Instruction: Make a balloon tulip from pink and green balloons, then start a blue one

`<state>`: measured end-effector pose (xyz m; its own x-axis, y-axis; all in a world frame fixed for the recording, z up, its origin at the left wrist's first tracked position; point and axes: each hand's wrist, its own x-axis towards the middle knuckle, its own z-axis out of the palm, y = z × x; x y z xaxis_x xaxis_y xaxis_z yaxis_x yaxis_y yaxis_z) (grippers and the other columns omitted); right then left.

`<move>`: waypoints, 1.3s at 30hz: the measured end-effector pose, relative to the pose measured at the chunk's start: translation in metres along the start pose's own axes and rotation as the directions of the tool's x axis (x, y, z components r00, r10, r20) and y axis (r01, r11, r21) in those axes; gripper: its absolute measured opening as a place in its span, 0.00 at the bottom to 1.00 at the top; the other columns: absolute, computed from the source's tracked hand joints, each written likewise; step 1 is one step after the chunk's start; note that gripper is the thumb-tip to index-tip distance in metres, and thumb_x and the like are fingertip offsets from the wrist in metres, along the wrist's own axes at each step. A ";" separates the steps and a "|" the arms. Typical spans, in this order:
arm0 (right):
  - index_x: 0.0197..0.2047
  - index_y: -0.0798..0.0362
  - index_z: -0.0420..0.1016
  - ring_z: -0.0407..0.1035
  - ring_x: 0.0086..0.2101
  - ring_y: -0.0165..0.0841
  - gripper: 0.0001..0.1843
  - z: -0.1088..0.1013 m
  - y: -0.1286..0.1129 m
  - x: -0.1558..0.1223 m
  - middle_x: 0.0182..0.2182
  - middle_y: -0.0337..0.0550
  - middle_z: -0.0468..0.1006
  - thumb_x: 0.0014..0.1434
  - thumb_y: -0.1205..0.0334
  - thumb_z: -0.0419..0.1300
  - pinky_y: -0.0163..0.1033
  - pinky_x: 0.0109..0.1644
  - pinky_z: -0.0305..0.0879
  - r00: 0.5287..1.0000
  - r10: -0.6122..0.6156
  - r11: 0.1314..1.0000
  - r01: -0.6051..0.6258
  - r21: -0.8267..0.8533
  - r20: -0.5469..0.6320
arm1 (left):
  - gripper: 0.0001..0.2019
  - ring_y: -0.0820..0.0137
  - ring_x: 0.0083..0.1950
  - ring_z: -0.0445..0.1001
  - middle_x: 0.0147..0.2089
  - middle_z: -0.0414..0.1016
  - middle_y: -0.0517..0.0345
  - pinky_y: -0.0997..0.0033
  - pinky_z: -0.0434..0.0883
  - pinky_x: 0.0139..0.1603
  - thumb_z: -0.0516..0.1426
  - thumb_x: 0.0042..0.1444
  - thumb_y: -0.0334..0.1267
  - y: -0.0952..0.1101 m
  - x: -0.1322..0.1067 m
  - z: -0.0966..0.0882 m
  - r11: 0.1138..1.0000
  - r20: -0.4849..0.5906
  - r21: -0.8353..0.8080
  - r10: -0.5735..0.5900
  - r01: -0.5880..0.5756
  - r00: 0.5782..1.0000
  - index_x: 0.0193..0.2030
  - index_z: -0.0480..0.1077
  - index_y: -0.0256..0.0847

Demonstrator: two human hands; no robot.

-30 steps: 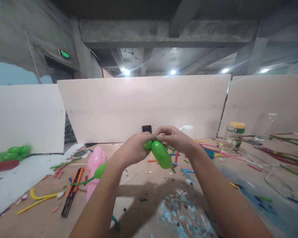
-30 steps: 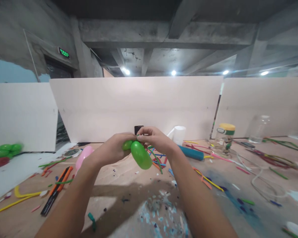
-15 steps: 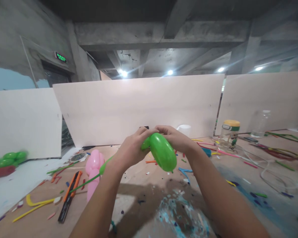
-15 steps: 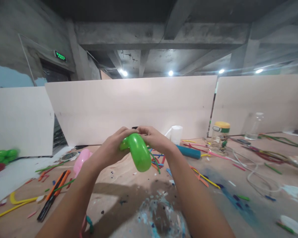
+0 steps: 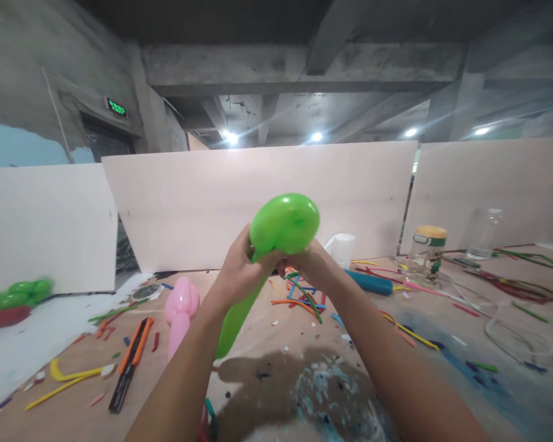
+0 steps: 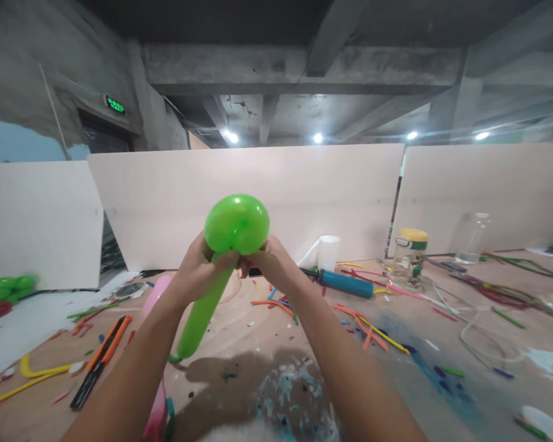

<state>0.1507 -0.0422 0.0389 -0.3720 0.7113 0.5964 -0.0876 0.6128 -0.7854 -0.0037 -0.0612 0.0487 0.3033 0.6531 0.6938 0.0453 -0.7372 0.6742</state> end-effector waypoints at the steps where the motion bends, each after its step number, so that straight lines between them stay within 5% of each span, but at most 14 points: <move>1: 0.22 0.54 0.65 0.63 0.20 0.28 0.11 0.004 0.001 0.001 0.16 0.36 0.66 0.52 0.59 0.58 0.35 0.25 0.61 0.998 -0.047 0.998 0.045 -0.050 -0.034 | 0.14 0.70 0.29 0.70 0.32 0.70 0.56 0.70 0.68 0.28 0.59 0.50 0.39 0.000 0.001 0.002 0.998 -0.045 -0.051 -0.028 0.025 0.999 0.42 0.63 0.40; 5: 0.28 0.53 0.64 0.61 0.21 0.27 0.07 0.025 0.001 -0.001 0.20 0.36 0.66 0.56 0.60 0.54 0.33 0.23 0.58 0.941 -0.224 0.960 0.168 -0.225 -0.253 | 0.14 0.71 0.30 0.71 0.37 0.71 0.56 0.71 0.69 0.30 0.57 0.53 0.43 -0.001 0.003 0.009 0.990 -0.207 -0.137 -0.063 0.035 0.976 0.43 0.63 0.39; 8: 0.29 0.51 0.62 0.61 0.22 0.28 0.07 0.034 0.003 -0.004 0.22 0.36 0.65 0.58 0.61 0.53 0.34 0.25 0.58 0.903 -0.309 0.901 0.177 -0.397 -0.299 | 0.13 0.71 0.35 0.71 0.38 0.69 0.57 0.73 0.68 0.32 0.56 0.53 0.44 -0.010 0.004 0.010 0.993 -0.337 -0.112 -0.073 0.038 0.939 0.42 0.63 0.40; 11: 0.28 0.51 0.62 0.62 0.26 0.31 0.06 0.034 0.007 -0.005 0.23 0.38 0.66 0.58 0.65 0.52 0.37 0.31 0.60 0.860 -0.459 0.702 0.198 -0.684 -0.223 | 0.11 0.72 0.33 0.69 0.33 0.67 0.61 0.75 0.67 0.31 0.57 0.52 0.43 -0.018 0.006 0.008 0.995 -0.412 -0.043 -0.102 0.093 0.905 0.38 0.63 0.39; 15: 0.31 0.52 0.67 0.63 0.40 0.39 0.04 0.024 0.007 -0.007 0.33 0.47 0.71 0.56 0.69 0.53 0.44 0.45 0.61 0.780 -0.626 0.367 0.280 -0.887 -0.013 | 0.11 0.72 0.31 0.69 0.34 0.70 0.59 0.74 0.66 0.30 0.58 0.50 0.41 -0.015 0.007 0.005 0.994 -0.321 -0.044 -0.114 0.105 0.940 0.38 0.67 0.38; 21: 0.32 0.51 0.70 0.57 0.50 0.43 0.03 0.017 0.001 -0.009 0.47 0.48 0.68 0.55 0.69 0.57 0.49 0.53 0.55 0.692 -0.718 0.140 0.257 -0.956 0.081 | 0.14 0.72 0.28 0.69 0.31 0.73 0.59 0.75 0.64 0.26 0.59 0.47 0.41 -0.009 0.005 0.000 0.988 -0.234 -0.064 -0.154 0.143 0.960 0.40 0.71 0.36; 25: 0.33 0.51 0.70 0.61 0.47 0.40 0.03 0.017 0.003 -0.007 0.41 0.44 0.73 0.54 0.68 0.57 0.48 0.52 0.55 0.719 -0.691 0.197 0.275 -0.941 0.066 | 0.11 0.73 0.27 0.69 0.30 0.72 0.59 0.76 0.63 0.25 0.59 0.48 0.40 -0.016 0.005 -0.003 0.995 -0.252 -0.034 -0.098 0.092 0.963 0.37 0.72 0.36; 32: 0.31 0.52 0.69 0.65 0.37 0.37 0.02 0.015 -0.001 -0.007 0.30 0.41 0.73 0.55 0.67 0.56 0.45 0.46 0.56 0.742 -0.664 0.349 0.204 -0.915 -0.088 | 0.10 0.65 0.37 0.74 0.37 0.78 0.52 0.69 0.68 0.38 0.58 0.51 0.41 -0.018 0.005 -0.011 1.000 -0.061 -0.019 -0.013 0.012 0.998 0.35 0.77 0.37; 39: 0.31 0.52 0.69 0.65 0.35 0.36 0.03 0.022 0.004 -0.006 0.29 0.41 0.72 0.56 0.67 0.56 0.47 0.45 0.57 0.728 -0.665 0.399 0.162 -0.902 -0.163 | 0.10 0.66 0.33 0.74 0.30 0.78 0.54 0.72 0.67 0.32 0.58 0.49 0.38 -0.007 0.003 -0.005 0.975 -0.177 0.218 -0.010 0.050 0.984 0.35 0.78 0.38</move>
<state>0.1323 -0.0516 0.0283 -0.0616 0.1666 0.9841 0.7383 0.6711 -0.0673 -0.0077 -0.0536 0.0470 0.1293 0.6811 0.7207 0.2665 -0.7239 0.6364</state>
